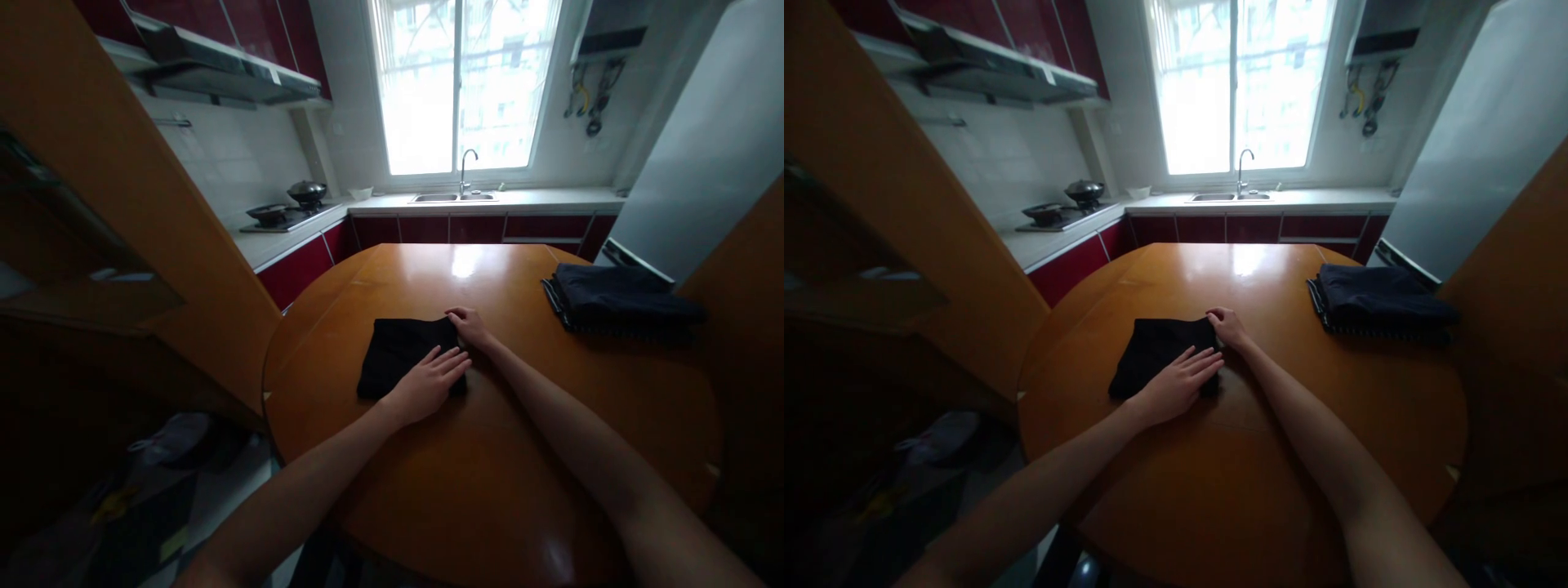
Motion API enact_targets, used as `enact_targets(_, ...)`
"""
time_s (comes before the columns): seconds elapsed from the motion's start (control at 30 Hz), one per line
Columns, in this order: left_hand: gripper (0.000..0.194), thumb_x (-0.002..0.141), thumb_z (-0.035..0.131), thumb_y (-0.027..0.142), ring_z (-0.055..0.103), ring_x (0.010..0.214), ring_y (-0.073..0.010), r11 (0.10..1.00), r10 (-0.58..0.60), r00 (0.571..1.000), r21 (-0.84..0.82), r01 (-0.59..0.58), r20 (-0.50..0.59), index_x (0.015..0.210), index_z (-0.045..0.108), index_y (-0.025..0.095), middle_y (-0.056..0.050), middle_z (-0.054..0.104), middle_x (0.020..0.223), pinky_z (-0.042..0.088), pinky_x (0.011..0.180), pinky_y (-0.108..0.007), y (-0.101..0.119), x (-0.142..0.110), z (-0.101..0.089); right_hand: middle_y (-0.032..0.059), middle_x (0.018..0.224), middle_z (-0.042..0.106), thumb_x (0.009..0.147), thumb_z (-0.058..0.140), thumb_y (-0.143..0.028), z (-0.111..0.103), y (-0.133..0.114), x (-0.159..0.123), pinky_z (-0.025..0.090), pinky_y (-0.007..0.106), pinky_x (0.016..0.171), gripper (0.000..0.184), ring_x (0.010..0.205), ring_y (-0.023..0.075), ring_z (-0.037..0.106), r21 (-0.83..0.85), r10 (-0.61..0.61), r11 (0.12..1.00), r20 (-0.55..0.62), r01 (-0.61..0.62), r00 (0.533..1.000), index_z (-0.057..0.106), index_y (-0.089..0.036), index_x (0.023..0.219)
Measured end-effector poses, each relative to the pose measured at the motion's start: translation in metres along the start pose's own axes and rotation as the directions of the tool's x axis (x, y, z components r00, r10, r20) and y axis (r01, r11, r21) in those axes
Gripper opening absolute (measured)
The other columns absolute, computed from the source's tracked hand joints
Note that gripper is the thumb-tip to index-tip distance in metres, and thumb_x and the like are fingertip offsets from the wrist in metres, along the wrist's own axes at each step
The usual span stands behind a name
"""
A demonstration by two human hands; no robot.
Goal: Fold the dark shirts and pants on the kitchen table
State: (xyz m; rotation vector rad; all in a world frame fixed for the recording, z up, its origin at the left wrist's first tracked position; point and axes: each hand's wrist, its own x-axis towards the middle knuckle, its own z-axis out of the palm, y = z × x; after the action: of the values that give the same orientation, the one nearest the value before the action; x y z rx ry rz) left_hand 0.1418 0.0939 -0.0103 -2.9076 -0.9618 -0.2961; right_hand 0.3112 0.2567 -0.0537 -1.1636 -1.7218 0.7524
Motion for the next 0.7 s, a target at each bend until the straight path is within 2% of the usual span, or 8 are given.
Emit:
enact_targets(0.13,0.046,0.099,0.043,0.012,0.031,0.149,-0.0207,0.998,0.051,0.998,0.049,-0.049,-0.032,0.143,0.051,0.02,-0.007,0.044,0.156,0.023,0.124,-0.042,0.003,0.006,0.004,0.0083,0.096,0.077,0.087,0.053,-0.029,-0.001,0.003,0.011,0.053,0.031,0.082,0.029,0.087,0.0196,0.069,0.02,-0.048,0.999,0.095,0.046,0.994,0.075,-0.014,0.098)
enact_targets(0.23,0.039,0.1,0.045,0.012,0.036,0.146,-0.0209,0.998,0.04,0.997,0.057,-0.036,-0.072,0.137,0.057,0.018,-0.007,0.049,0.152,0.03,0.122,-0.041,0.005,0.009,0.01,0.0059,0.087,0.075,0.089,0.052,-0.032,0.001,0.006,0.015,0.05,0.026,0.07,0.032,0.076,0.0169,0.066,0.017,-0.084,0.996,0.151,0.083,0.985,0.073,-0.014,0.103)
enact_targets(0.33,0.036,0.099,0.047,0.01,0.036,0.146,-0.0202,0.997,0.046,0.992,0.063,-0.038,-0.116,0.133,0.06,0.016,-0.008,0.051,0.15,0.032,0.122,-0.04,0.006,0.008,0.016,0.003,0.08,0.072,0.09,0.049,-0.031,0.003,0.01,0.017,0.046,0.025,0.067,0.03,0.069,0.0155,0.062,-0.09,-0.066,0.993,0.112,0.076,0.991,0.071,-0.016,0.102)
enact_targets(0.47,0.033,0.098,0.049,0.01,0.034,0.147,-0.021,0.993,0.071,0.985,0.103,-0.055,-0.155,0.129,0.061,0.012,-0.012,0.052,0.149,0.033,0.122,-0.039,0.007,0.006,0.024,-0.0012,0.07,0.067,0.09,0.048,-0.026,0.002,0.009,0.016,0.042,0.026,0.074,0.025,0.065,0.015,0.059,-0.276,-0.021,0.961,0.05,0.034,0.999,0.07,-0.02,0.099)
enact_targets(0.6,0.034,0.098,0.049,0.01,0.035,0.146,-0.0244,0.99,0.082,0.983,0.128,-0.062,-0.161,0.129,0.062,0.008,-0.014,0.052,0.148,0.033,0.121,-0.04,0.01,0.005,0.026,-0.0038,0.064,0.064,0.09,0.049,-0.026,0.001,0.005,0.014,0.041,0.026,0.075,0.023,0.063,0.0145,0.058,-0.3,-0.015,0.954,0.052,0.03,0.999,0.069,-0.021,0.101)
enact_targets(0.7,0.038,0.095,0.05,0.013,0.036,0.146,-0.0258,0.994,0.092,0.981,0.078,-0.079,-0.17,0.132,0.06,0.007,-0.016,0.05,0.15,0.032,0.122,-0.043,0.018,0.004,0.014,-0.0024,0.07,0.067,0.089,0.051,-0.028,0.001,0.008,0.015,0.043,0.026,0.075,0.023,0.067,0.0152,0.061,-0.259,-0.001,0.966,0.037,0.011,0.999,0.07,-0.021,0.099)
